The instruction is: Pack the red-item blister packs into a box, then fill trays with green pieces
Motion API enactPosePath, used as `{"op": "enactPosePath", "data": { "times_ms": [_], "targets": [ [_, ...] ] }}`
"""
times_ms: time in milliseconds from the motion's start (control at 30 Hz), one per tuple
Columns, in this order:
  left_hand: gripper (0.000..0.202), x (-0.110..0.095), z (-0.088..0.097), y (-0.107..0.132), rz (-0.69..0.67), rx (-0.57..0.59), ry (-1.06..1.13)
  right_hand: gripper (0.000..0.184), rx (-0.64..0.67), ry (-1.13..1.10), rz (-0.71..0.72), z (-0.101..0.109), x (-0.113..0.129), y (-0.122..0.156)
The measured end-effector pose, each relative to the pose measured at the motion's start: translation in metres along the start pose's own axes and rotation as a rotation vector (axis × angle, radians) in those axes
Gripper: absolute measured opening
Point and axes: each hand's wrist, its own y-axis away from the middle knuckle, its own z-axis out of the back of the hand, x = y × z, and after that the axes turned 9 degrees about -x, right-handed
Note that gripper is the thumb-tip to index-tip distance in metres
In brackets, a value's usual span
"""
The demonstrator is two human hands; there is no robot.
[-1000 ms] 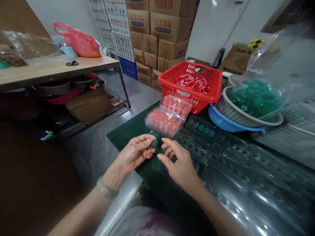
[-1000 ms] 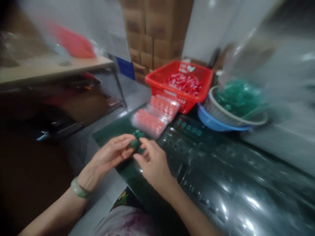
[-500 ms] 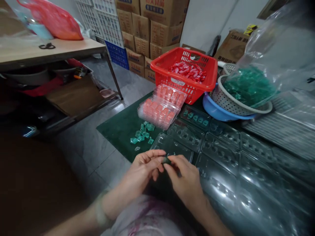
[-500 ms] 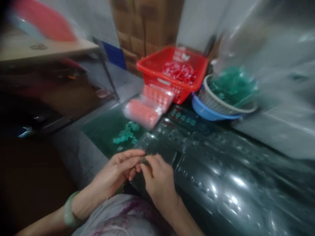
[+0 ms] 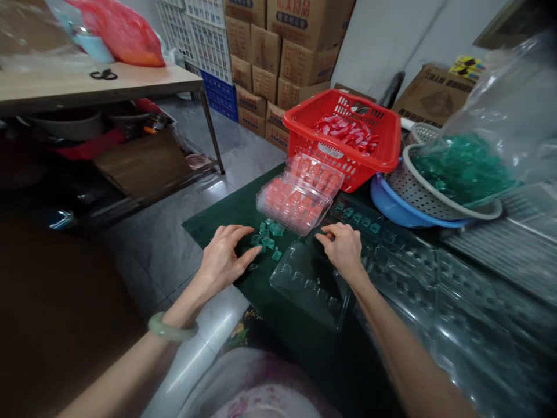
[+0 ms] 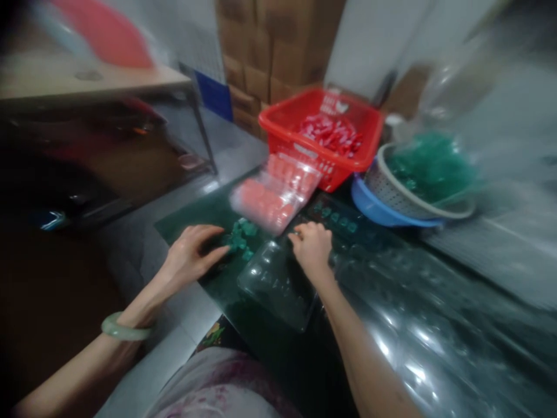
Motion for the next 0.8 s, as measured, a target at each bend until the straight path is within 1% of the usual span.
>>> {"op": "enactPosePath", "data": {
  "times_ms": [67,100,200,300,367,400,467,500,567,633,733,800],
  "targets": [
    [0.037,0.002,0.001,0.0,-0.042,0.098,-0.054,0.016,0.025,0.082,0.014,-0.003,0.001,-0.002],
    [0.036,0.002,0.0,0.001,-0.051,0.121,-0.07,0.017,0.036,0.111,0.018,-0.004,0.002,-0.003],
    [0.029,0.003,-0.002,0.003,-0.041,0.111,-0.061,0.017,0.057,0.181,0.085,-0.004,0.003,-0.006],
    [0.029,0.006,-0.002,0.005,0.002,0.102,0.01,0.016,0.082,0.215,0.166,-0.001,0.003,-0.009],
    [0.03,0.007,0.0,0.006,0.006,0.117,0.039,0.018,0.104,0.194,0.167,0.004,0.003,-0.008],
    [0.03,0.007,0.002,0.006,-0.015,0.132,0.035,0.023,0.095,0.176,0.155,0.007,0.004,-0.006],
    [0.03,0.006,0.005,0.008,-0.097,0.184,-0.016,0.036,0.012,0.12,0.127,0.016,0.009,0.001],
    [0.031,0.005,0.006,0.009,-0.136,0.208,-0.048,0.039,-0.042,0.071,0.122,0.02,0.013,0.006],
    [0.032,0.003,0.006,0.009,-0.168,0.229,-0.098,0.033,-0.106,-0.074,0.144,0.029,0.025,0.018],
    [0.03,0.002,0.004,0.009,-0.152,0.213,-0.09,0.024,-0.089,-0.245,0.185,0.034,0.04,0.031],
    [0.023,0.0,0.002,0.006,-0.102,0.157,0.006,0.022,-0.019,-0.419,0.221,0.036,0.063,0.046],
    [0.018,-0.004,0.004,0.003,0.006,0.137,0.128,0.025,0.025,-0.485,0.239,0.033,0.074,0.05]
  ]
}}
